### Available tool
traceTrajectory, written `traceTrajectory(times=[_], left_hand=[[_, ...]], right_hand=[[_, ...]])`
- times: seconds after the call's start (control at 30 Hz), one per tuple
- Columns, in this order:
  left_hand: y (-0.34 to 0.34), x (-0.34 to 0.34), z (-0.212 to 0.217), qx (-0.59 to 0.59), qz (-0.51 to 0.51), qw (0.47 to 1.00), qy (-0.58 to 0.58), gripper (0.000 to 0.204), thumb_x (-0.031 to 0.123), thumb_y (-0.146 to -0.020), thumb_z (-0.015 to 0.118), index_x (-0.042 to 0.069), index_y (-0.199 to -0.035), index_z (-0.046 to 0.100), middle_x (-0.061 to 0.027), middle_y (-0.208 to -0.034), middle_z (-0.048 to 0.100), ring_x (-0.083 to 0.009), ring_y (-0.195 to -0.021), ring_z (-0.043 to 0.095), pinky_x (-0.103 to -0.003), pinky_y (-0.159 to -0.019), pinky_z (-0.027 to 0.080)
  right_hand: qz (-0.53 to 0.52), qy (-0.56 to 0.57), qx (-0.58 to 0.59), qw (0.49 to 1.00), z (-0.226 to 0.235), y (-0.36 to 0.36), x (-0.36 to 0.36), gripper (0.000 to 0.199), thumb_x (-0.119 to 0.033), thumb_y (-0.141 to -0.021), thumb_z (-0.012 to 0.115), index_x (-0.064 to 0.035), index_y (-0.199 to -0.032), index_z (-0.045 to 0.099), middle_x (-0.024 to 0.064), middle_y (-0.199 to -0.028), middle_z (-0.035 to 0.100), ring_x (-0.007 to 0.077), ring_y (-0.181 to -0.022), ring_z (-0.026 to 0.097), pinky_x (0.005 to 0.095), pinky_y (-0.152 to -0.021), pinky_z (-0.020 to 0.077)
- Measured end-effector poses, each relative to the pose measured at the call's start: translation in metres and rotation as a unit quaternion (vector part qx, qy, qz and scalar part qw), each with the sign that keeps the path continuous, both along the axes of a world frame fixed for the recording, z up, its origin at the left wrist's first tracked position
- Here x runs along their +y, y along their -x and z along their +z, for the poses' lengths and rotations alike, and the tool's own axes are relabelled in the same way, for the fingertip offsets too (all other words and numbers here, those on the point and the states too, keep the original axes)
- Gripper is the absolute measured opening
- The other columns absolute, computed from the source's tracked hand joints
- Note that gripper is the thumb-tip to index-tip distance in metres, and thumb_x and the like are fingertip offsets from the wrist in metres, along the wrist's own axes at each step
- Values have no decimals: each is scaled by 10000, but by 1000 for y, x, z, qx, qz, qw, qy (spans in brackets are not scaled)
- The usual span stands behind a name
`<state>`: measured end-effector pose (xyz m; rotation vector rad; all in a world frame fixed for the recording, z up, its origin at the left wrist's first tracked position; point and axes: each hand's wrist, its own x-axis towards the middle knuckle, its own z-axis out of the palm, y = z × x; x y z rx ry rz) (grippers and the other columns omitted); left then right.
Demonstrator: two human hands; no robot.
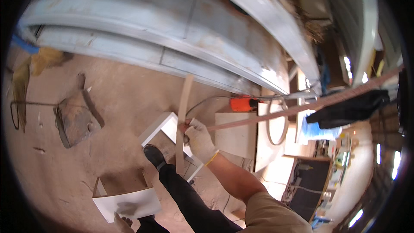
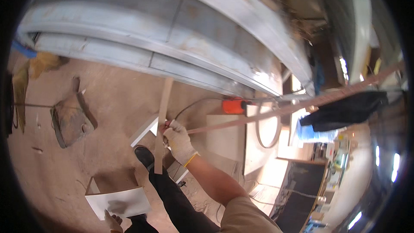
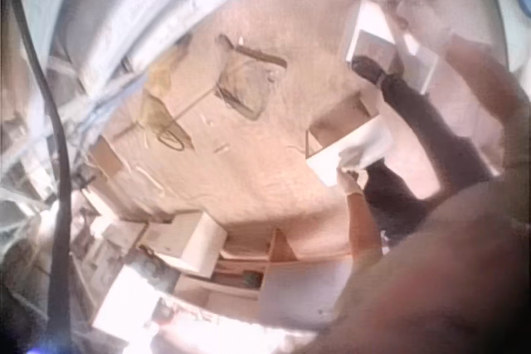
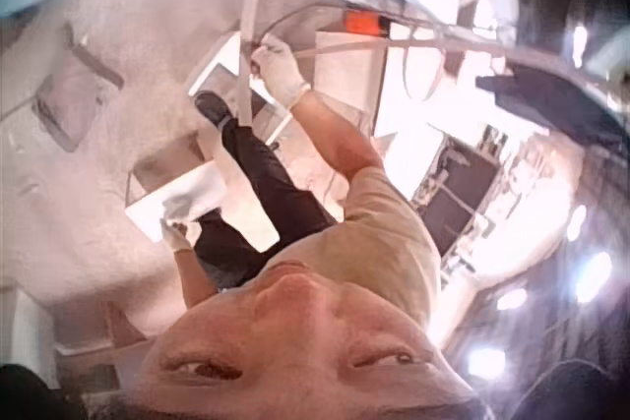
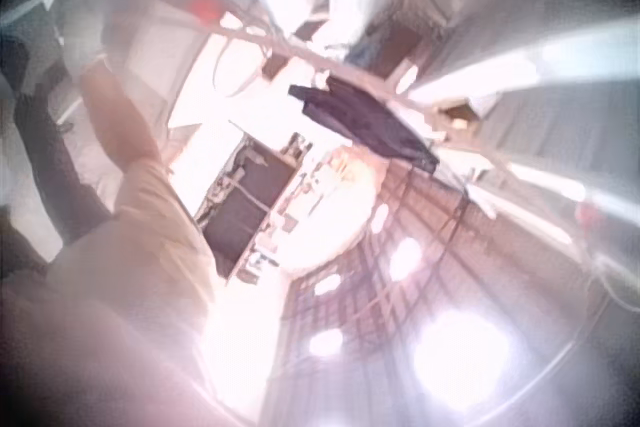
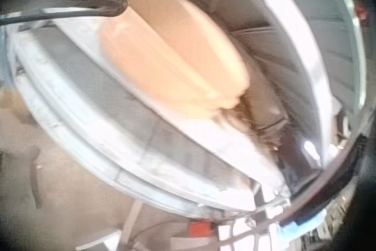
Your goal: The person puts on gloves and handles white flat-pack furniture panels, moving them between a workbench and a stack on the floor. They use shears to cut a curved strip from a panel and then gather and discard the resulting offcuts. The person continues to move and stack panels throughout the clip.
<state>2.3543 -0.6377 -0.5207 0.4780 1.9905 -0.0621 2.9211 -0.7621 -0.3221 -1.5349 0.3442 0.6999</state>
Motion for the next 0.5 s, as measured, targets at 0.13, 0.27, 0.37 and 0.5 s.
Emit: traceTrajectory(times=[0.13,0.27,0.37,0.5], left_hand=[[-24,8,15,-61,-47,997,-24,454,535,-1035,596,159,-1289,572,-67,-899,556,-229,-659,575,-398,-569,525],[-67,11,32,-132,-105,985,-28,416,479,-1038,599,128,-1258,570,-80,-851,591,-237,-606,599,-392,-534,548],[-99,13,48,-156,-116,981,-21,354,413,-1036,603,95,-1192,586,-83,-826,603,-235,-614,620,-386,-540,561],[-118,9,78,-201,-133,970,-22,313,375,-1038,602,90,-1167,597,-69,-810,596,-219,-611,605,-374,-537,546]], right_hand=[[36,11,48,998,98,20,-19,91,-149,-1031,698,-67,-1024,657,-13,-763,628,89,-543,569,240,-498,432],[83,19,-42,996,163,39,-56,105,-173,-1048,694,-83,-1025,645,-2,-805,645,78,-572,580,263,-498,454],[151,98,-90,980,168,84,-133,83,-114,-1029,667,-43,-1069,656,40,-859,683,118,-696,622,285,-580,501],[94,317,-124,935,176,95,-268,101,-70,-986,641,-13,-1060,680,65,-912,696,175,-783,668,312,-676,563]])
